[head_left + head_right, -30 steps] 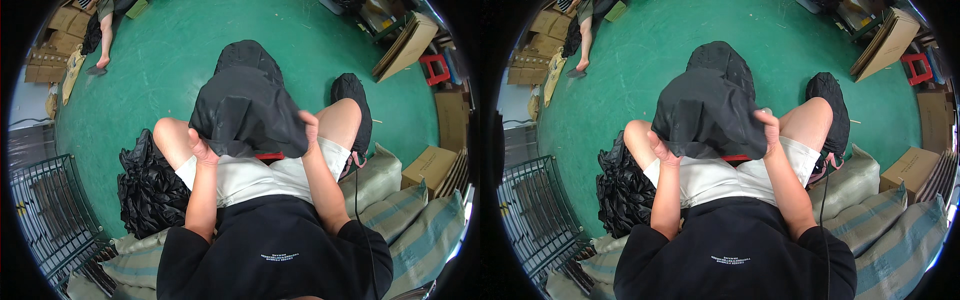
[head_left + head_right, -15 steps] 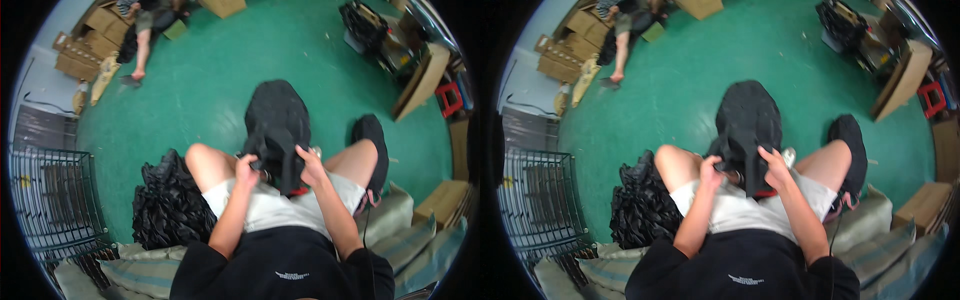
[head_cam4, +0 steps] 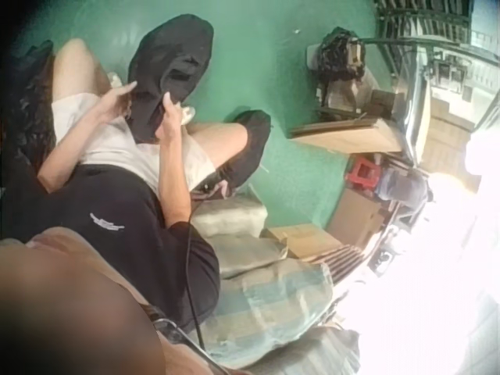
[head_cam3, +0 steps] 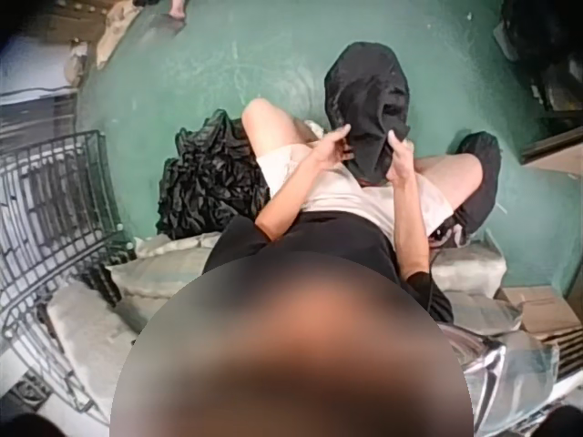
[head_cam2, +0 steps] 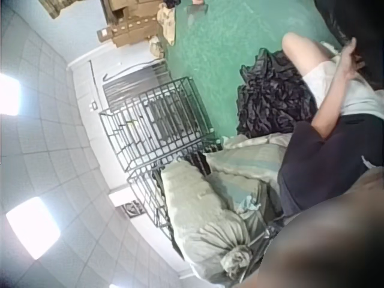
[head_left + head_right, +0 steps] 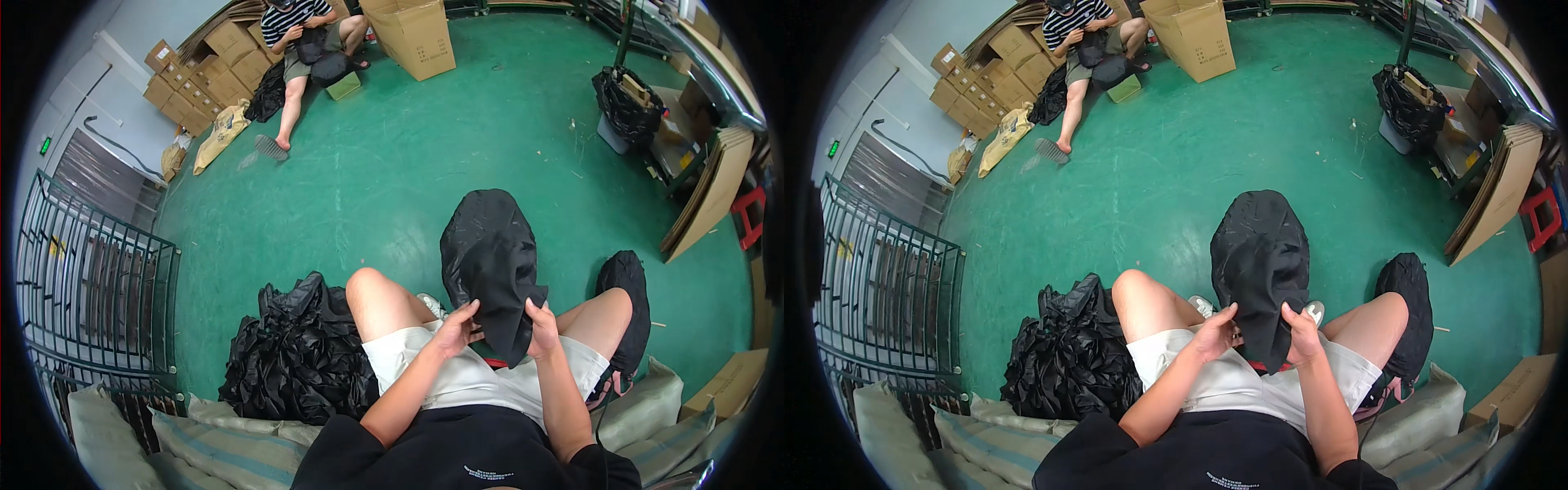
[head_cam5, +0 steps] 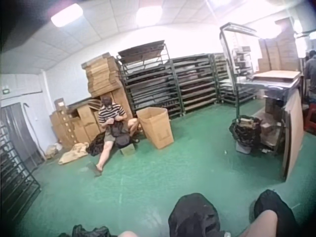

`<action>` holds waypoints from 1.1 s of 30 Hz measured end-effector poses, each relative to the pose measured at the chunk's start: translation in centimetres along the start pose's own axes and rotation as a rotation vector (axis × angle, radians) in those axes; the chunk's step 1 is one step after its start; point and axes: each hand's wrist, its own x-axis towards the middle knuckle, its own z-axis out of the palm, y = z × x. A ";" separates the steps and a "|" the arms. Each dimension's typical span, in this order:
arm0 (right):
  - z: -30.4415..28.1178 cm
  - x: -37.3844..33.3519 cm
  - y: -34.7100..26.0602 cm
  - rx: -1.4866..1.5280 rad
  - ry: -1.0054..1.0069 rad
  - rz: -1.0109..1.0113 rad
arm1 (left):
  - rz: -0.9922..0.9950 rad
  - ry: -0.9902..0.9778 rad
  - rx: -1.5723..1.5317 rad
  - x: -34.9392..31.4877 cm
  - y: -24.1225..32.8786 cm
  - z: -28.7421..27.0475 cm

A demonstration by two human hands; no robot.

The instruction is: Inspecting and organizing black fabric covers in a warehouse setting.

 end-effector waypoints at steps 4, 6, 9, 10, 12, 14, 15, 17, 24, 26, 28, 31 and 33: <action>1.0 -0.1 0.3 0.076 0.000 0.016 | -0.079 -0.185 -0.277 0.2 0.0 -0.1; 1.0 -0.2 0.1 0.123 0.037 0.021 | 0.001 -0.221 -0.216 0.1 0.5 -0.5; -0.1 -0.6 -0.6 0.038 0.160 -0.055 | 0.090 -0.149 -0.190 -0.7 1.5 -0.3; -0.6 -0.6 -0.7 0.040 0.163 -0.056 | 0.165 -0.101 -0.152 -0.9 1.8 -0.3; -1.7 -0.5 -0.8 0.057 0.181 -0.112 | 0.148 -0.097 -0.139 -0.8 2.2 -0.8; -2.2 -0.6 -0.9 0.096 0.187 -0.111 | 0.171 -0.150 -0.115 -0.5 2.4 -1.6; -2.5 -0.8 -1.1 0.126 0.187 -0.103 | 0.193 -0.199 -0.107 -0.5 2.5 -1.6; -3.2 -1.1 -1.5 0.157 0.197 -0.100 | 0.232 -0.207 -0.095 -0.7 2.3 -1.3; -3.8 -1.5 -3.6 0.335 0.169 -0.130 | 0.266 -0.273 -0.298 -0.2 1.0 -2.9; -4.8 -2.0 -4.3 0.351 0.201 -0.165 | 0.298 -0.300 -0.380 -0.2 1.3 -2.4; -4.8 -2.3 -4.6 0.318 0.189 -0.159 | 0.347 -0.341 -0.427 -0.1 1.6 -1.7; -4.2 -2.4 -5.3 0.334 0.164 -0.250 | 0.185 -0.283 -0.429 -0.9 2.7 0.1; -3.9 -2.4 -5.6 0.338 0.128 -0.218 | 0.189 -0.280 -0.330 0.4 1.5 -0.9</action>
